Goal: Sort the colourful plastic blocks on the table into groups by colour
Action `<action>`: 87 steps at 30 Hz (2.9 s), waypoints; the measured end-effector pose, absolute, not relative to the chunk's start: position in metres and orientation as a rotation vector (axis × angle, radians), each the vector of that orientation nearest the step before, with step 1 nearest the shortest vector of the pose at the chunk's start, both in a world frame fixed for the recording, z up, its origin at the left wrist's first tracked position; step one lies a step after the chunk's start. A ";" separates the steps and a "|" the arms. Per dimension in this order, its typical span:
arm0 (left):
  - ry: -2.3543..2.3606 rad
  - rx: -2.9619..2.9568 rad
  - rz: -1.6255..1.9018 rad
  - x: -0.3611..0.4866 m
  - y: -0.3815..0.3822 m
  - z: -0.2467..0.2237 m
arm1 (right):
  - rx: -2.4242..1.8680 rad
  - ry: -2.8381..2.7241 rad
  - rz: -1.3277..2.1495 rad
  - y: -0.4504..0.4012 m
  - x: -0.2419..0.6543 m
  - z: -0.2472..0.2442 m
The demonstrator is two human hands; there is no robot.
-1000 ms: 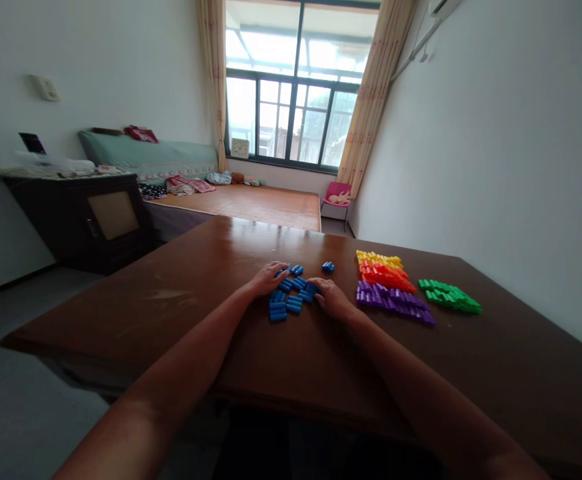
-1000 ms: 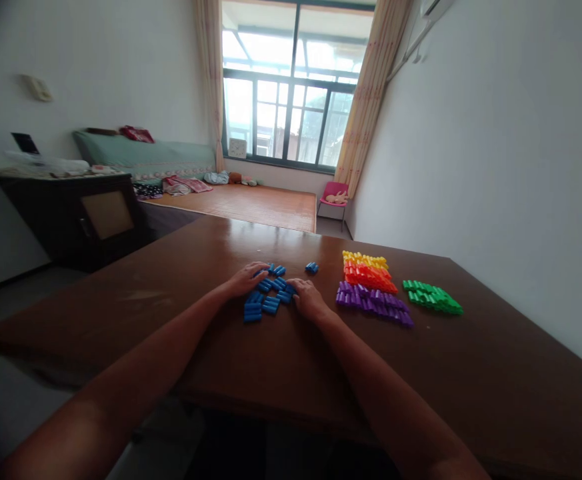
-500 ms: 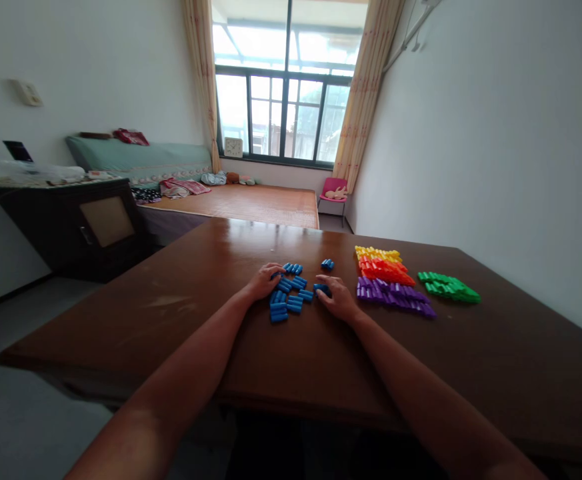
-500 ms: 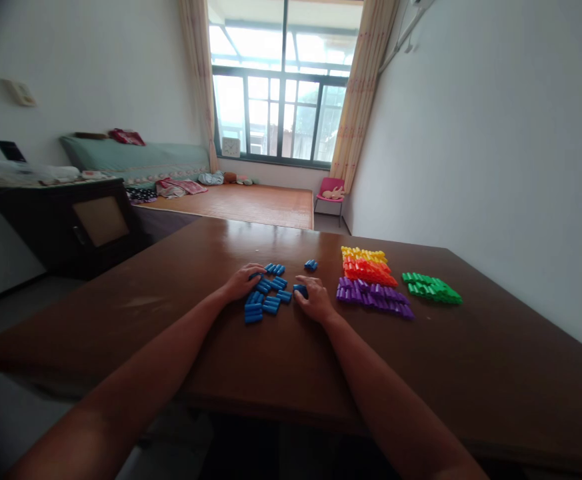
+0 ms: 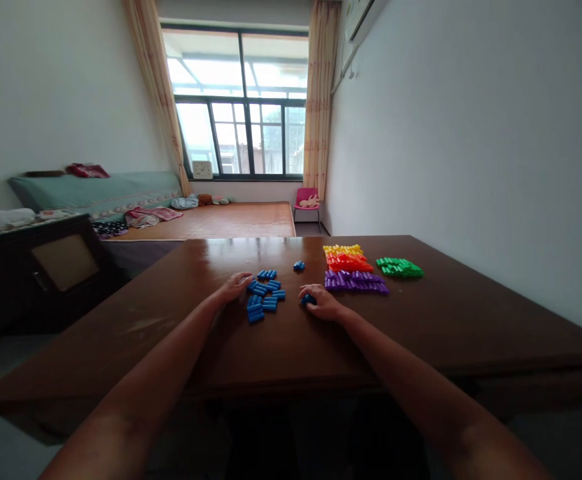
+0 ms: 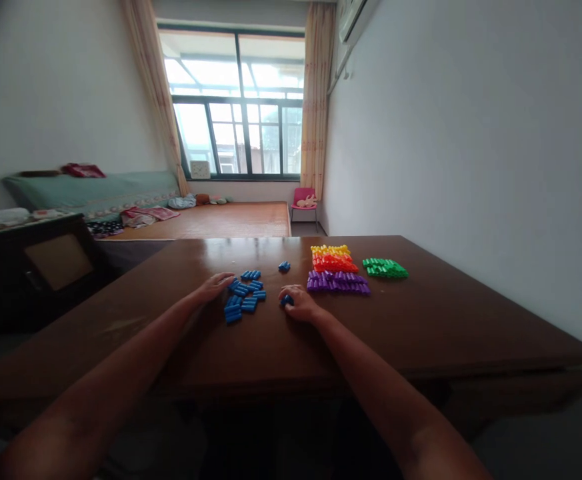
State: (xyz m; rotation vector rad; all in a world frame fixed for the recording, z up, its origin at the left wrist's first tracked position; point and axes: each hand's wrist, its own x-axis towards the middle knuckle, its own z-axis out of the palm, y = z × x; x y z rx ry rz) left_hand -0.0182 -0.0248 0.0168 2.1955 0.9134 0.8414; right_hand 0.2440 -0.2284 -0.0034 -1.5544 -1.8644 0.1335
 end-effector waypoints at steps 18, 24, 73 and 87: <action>0.936 2.608 0.761 -0.042 -0.145 -0.006 | -1.664 -1.742 0.226 -0.321 0.350 -0.018; 0.806 2.550 0.939 -0.038 -0.138 -0.005 | -1.465 -1.997 0.225 -0.293 0.322 0.000; 0.222 2.538 0.611 0.174 -0.219 -0.001 | -2.012 -1.488 -0.191 -0.359 0.318 -0.005; 0.411 2.529 0.594 0.183 -0.210 0.001 | -1.834 -1.443 0.188 -0.356 0.341 0.003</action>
